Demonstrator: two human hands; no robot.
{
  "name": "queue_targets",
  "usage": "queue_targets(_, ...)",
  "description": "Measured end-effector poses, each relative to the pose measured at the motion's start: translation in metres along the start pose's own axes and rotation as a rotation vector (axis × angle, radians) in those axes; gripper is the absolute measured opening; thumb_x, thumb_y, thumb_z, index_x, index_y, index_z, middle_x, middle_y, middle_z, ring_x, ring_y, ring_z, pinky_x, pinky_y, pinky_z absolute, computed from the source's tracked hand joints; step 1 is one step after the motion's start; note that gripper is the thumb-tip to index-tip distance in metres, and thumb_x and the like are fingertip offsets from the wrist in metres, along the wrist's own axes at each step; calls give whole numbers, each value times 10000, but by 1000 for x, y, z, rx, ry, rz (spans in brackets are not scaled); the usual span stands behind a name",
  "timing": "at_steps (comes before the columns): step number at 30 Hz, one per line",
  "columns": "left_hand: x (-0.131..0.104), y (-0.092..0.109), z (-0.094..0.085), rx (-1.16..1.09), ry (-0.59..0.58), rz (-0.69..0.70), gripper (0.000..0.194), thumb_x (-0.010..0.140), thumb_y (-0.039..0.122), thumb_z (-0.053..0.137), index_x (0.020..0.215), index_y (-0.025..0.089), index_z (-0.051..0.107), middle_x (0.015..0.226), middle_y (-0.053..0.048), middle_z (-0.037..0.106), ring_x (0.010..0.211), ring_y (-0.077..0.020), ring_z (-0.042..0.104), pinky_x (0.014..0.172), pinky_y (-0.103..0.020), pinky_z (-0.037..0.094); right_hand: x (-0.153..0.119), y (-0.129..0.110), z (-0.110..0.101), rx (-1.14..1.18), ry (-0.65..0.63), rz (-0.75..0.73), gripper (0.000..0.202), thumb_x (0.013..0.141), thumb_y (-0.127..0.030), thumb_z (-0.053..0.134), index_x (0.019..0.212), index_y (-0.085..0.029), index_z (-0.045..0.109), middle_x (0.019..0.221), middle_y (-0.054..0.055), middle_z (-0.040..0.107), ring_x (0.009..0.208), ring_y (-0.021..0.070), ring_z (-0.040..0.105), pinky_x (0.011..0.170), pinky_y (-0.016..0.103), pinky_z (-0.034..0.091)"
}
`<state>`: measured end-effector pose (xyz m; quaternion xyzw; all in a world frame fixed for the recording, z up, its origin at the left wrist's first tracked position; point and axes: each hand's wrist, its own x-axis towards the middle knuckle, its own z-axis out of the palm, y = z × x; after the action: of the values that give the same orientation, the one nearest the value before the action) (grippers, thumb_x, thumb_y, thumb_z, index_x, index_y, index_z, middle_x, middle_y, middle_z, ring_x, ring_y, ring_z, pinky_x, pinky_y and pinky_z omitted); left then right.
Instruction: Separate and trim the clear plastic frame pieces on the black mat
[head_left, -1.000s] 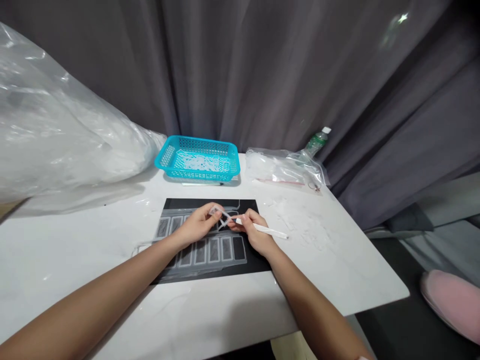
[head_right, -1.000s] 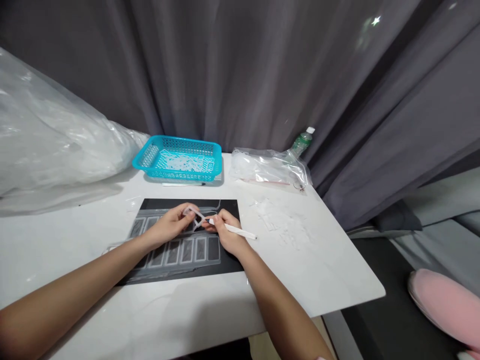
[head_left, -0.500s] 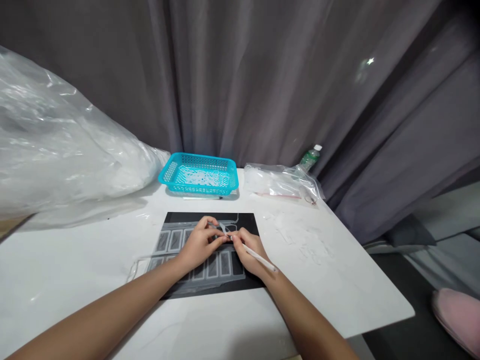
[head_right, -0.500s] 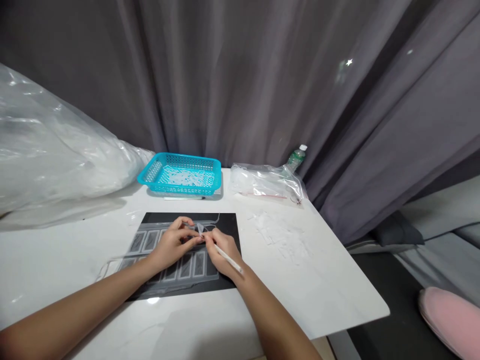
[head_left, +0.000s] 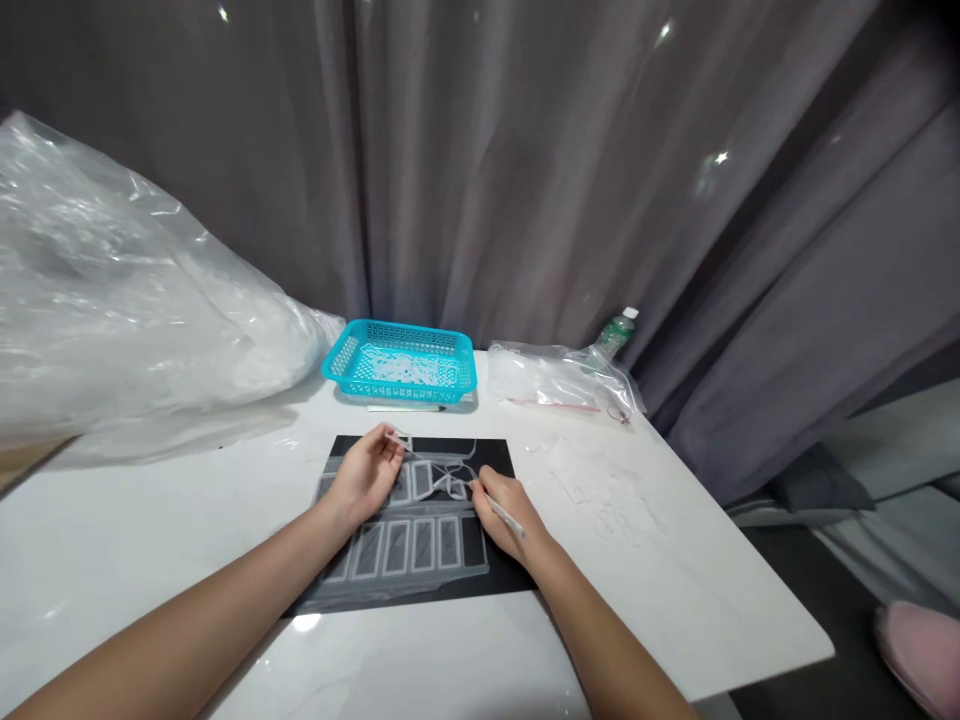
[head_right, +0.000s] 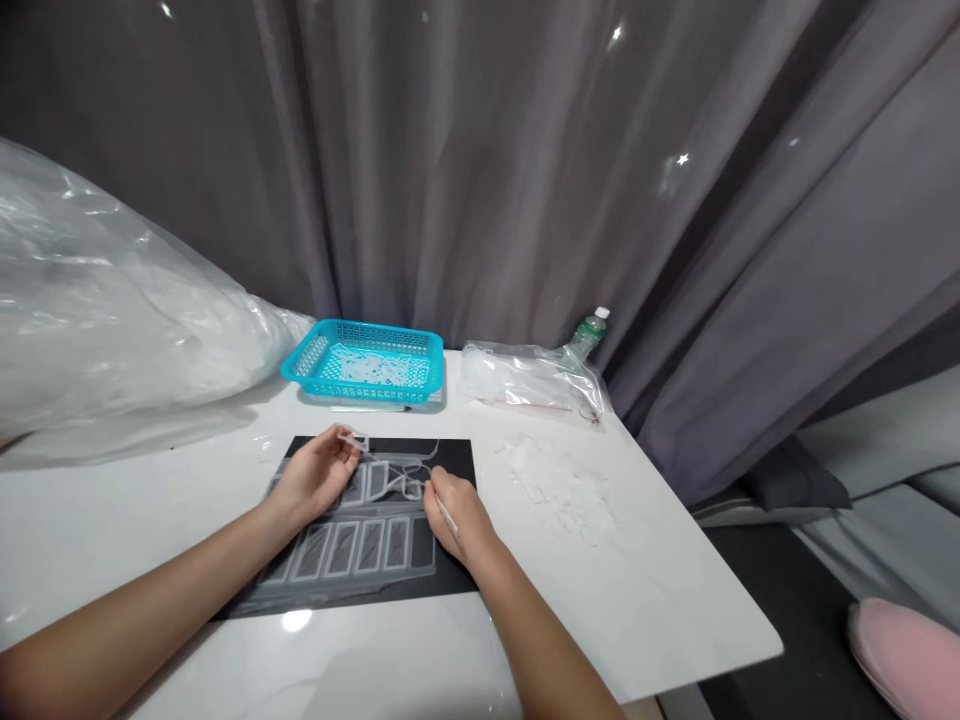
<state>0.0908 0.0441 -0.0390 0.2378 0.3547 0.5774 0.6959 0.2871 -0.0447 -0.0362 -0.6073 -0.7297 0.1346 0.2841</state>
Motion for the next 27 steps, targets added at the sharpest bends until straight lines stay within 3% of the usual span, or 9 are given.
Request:
queue_targets(7,-3,21,10,-224,6,-25,192,845,172,513,653,163,497,1001,-40,668,850,-115,643,819,-282,530,-1,0,-6,-19,-13,16,238,884,-250,375,647,-233,361,547,-30,460,488,139,485,495,241,292)
queue_targets(13,-43,16,32,-213,-234,-270,251,946,343,429,816,161,544,1215,-125,608,1096,-230,606,881,-360,515,-2,1,-15,66,109,54,288,910,-404,415,686,-229,461,576,-10,551,554,163,563,555,254,376)
queue_targets(17,-63,9,33,-184,-433,-432,400,917,515,422,1100,181,543,1315,-148,535,1144,-280,575,945,-398,473,-4,2,-15,470,272,122,293,886,-471,483,740,-221,531,663,15,650,584,153,613,562,254,457)
queue_targets(19,-66,6,29,-152,-524,-501,522,894,583,409,1188,168,524,1363,-158,487,1161,-296,558,958,-397,460,-5,1,-18,740,271,134,290,848,-491,548,760,-215,538,664,11,663,543,136,607,516,241,471)
queue_targets(21,-66,2,24,-106,-595,-579,616,882,631,377,1228,142,517,1387,-170,454,1151,-307,560,945,-398,463,-6,0,-25,934,132,132,290,775,-475,652,759,-206,543,637,1,661,502,124,592,488,234,475)
queue_targets(23,-64,-1,20,-64,-640,-648,672,873,665,346,1241,130,516,1397,-180,436,1112,-311,582,918,-410,473,-7,-1,-35,1007,-100,150,304,690,-430,744,746,-193,563,600,-10,648,471,117,577,475,237,476)
queue_targets(25,-62,-5,16,-45,-668,-687,705,867,690,317,1248,131,514,1403,-186,424,1063,-307,607,898,-420,478,-8,-2,-44,980,-308,182,304,650,-402,777,734,-179,589,571,-21,622,457,110,559,466,236,467)
queue_targets(27,-61,-7,14,-51,-695,-700,717,874,689,293,1270,128,498,1404,-193,416,1030,-299,624,899,-425,472,-7,-1,-50,902,-424,164,285,673,-406,759,736,-168,616,601,-15,613,507,110,567,501,239,471)
